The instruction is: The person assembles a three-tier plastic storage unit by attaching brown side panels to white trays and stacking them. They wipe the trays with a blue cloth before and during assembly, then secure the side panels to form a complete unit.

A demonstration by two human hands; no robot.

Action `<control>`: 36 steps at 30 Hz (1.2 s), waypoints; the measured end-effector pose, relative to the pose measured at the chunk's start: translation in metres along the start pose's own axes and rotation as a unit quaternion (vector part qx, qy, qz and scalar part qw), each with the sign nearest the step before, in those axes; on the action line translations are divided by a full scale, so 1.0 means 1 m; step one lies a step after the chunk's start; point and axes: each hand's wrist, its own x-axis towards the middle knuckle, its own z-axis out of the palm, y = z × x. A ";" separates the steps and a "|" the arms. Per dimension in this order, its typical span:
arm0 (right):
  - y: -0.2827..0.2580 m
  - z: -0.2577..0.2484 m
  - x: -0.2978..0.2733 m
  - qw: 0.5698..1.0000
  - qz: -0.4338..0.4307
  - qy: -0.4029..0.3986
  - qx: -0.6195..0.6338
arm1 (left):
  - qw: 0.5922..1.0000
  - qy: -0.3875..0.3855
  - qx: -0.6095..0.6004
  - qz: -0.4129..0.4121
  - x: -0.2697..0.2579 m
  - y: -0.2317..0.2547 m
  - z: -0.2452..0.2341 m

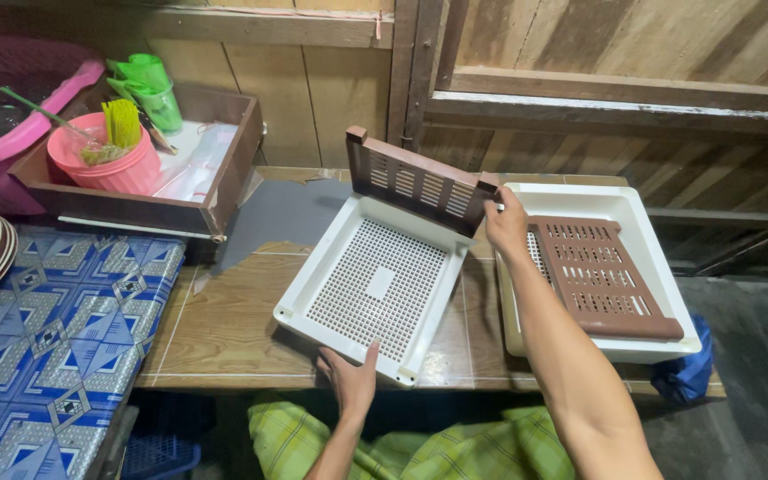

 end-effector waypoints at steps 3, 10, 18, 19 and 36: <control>-0.006 -0.007 -0.012 0.999 -0.006 0.024 -0.034 | 1.000 0.005 0.012 0.017 0.018 0.003 -0.008; -0.055 -0.038 -0.070 0.991 0.052 0.009 -0.123 | 0.993 -0.035 -0.043 0.106 0.107 -0.007 -0.044; -0.110 -0.063 -0.156 0.992 0.050 0.021 -0.116 | 0.972 -0.120 0.090 0.183 0.199 0.011 -0.076; -0.112 -0.065 -0.164 0.993 0.024 0.033 -0.108 | 0.970 -0.123 0.102 0.183 0.205 0.013 -0.075; -0.103 -0.024 -0.202 0.993 0.055 0.107 -0.008 | 0.813 -0.207 0.262 0.477 0.033 0.063 0.027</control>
